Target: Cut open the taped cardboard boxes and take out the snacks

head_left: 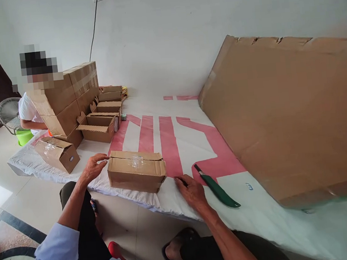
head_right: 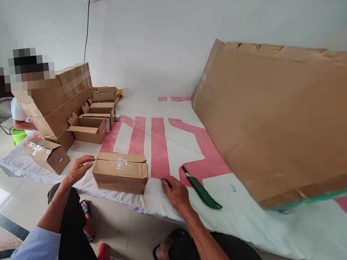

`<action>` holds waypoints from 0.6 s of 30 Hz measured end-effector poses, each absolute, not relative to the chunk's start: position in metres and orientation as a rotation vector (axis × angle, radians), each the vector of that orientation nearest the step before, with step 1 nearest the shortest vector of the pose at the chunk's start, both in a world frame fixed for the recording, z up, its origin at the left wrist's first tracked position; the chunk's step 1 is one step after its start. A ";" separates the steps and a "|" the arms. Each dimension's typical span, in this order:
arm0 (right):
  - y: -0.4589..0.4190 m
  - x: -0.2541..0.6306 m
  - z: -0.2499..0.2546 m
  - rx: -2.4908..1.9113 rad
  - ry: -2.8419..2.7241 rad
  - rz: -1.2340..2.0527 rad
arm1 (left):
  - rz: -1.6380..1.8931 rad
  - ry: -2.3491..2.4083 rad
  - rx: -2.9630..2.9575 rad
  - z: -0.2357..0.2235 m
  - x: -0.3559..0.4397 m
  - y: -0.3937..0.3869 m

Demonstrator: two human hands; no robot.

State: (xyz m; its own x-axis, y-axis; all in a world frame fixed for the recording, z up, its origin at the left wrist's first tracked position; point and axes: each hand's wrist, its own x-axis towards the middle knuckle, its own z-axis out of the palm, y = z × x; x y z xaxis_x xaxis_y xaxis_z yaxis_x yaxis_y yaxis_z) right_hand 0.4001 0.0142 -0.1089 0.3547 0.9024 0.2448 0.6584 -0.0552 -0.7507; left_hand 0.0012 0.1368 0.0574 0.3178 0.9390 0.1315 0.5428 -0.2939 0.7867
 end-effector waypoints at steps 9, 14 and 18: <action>0.014 0.401 -0.111 -1.818 -1.360 0.388 | 0.902 1.017 1.665 0.040 0.012 0.157; 0.031 0.368 -0.100 -1.538 -1.199 0.682 | 0.906 0.905 1.520 0.048 0.023 0.153; 0.040 0.327 -0.073 -1.328 -1.207 0.775 | 0.909 0.951 1.589 0.067 0.021 0.141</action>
State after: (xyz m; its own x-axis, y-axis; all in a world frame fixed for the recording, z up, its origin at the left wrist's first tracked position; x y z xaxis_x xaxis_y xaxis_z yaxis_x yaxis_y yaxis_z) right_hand 0.3271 0.0401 -0.0733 0.2602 0.9441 0.2024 0.2086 0.1497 -0.9665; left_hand 0.0209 0.1415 0.0674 0.4016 0.9110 0.0936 0.1345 -0.1598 0.9780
